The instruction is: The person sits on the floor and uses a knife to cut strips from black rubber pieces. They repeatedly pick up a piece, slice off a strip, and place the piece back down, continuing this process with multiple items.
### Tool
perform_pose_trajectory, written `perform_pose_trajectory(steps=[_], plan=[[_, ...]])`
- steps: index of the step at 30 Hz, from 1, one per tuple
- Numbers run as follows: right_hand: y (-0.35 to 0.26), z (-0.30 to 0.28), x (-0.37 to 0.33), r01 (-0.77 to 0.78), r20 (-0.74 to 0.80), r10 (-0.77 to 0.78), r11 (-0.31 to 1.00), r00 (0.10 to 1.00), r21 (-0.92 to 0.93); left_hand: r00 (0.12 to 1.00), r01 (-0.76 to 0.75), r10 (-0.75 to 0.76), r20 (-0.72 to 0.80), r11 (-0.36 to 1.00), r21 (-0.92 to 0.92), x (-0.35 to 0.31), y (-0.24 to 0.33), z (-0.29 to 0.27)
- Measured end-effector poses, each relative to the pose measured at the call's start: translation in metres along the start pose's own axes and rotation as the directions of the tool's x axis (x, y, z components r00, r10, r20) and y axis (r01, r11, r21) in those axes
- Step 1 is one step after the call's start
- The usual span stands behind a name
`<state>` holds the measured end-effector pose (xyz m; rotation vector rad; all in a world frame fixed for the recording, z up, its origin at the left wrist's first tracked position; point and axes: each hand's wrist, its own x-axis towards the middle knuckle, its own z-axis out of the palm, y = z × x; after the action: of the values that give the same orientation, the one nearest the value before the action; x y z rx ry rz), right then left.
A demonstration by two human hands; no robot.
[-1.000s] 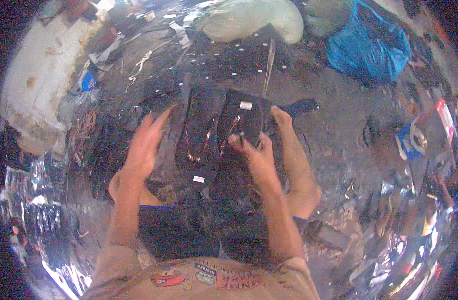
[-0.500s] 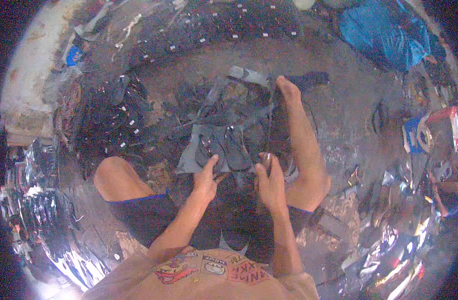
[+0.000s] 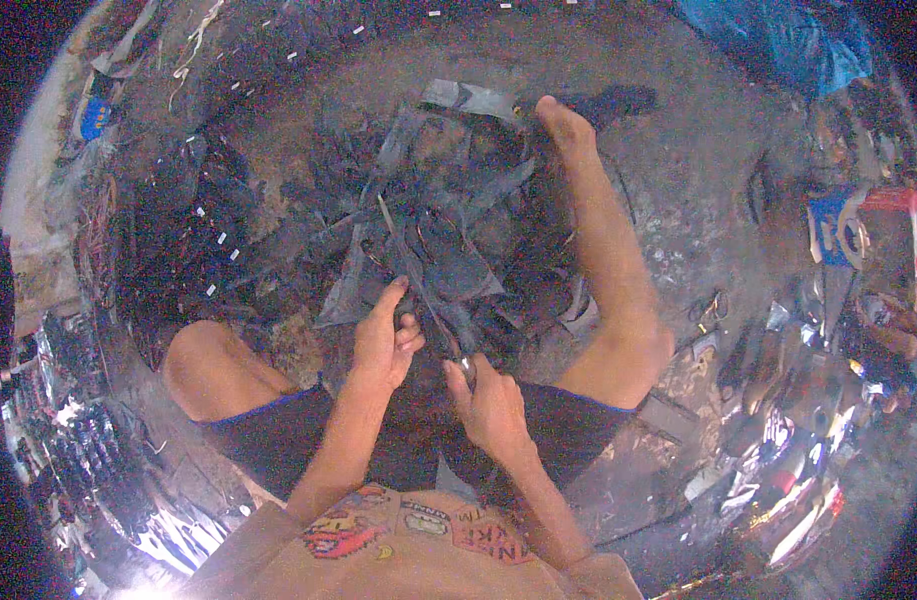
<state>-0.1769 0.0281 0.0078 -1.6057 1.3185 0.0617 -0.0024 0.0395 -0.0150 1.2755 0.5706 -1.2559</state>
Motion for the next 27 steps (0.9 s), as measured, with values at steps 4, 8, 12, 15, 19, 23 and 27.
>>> perform_pose_trajectory(steps=[4, 8, 12, 15, 19, 23, 27], plan=[[0.017, 0.018, 0.056, 0.129, -0.049, -0.130, 0.992, 0.990, -0.011, 0.999, 0.043, -0.043, 0.006, 0.999, 0.005, 0.001, 0.000, -0.005], [0.049, 0.038, 0.098, 0.323, -0.081, -0.315, 0.936, 0.946, 0.141, 0.998, 0.051, -0.051, 0.030, 0.999, -0.006, 0.001, 0.001, -0.009], [0.087, 0.060, 0.141, 0.388, -0.013, -0.398, 0.886, 0.917, 0.254, 0.995, 0.096, -0.095, 0.036, 0.995, -0.011, 0.002, -0.002, -0.010], [0.091, 0.064, 0.158, 0.370, 0.044, -0.392, 0.895, 0.919, 0.248, 0.989, 0.084, -0.080, 0.128, 0.996, -0.027, 0.003, -0.002, -0.013], [0.073, 0.093, 0.159, 0.380, 0.006, -0.388, 0.905, 0.922, 0.192, 0.989, 0.064, -0.055, 0.137, 0.996, -0.059, 0.003, 0.002, -0.018], [0.029, 0.112, 0.175, 0.399, -0.128, -0.386, 0.912, 0.914, 0.096, 0.996, 0.075, -0.076, 0.055, 0.997, 0.009, -0.036, 0.003, -0.017], [-0.021, 0.071, 0.196, 0.347, -0.192, -0.324, 0.932, 0.926, 0.104, 0.974, -0.011, -0.035, 0.225, 0.980, 0.200, -0.121, 0.017, -0.052]])
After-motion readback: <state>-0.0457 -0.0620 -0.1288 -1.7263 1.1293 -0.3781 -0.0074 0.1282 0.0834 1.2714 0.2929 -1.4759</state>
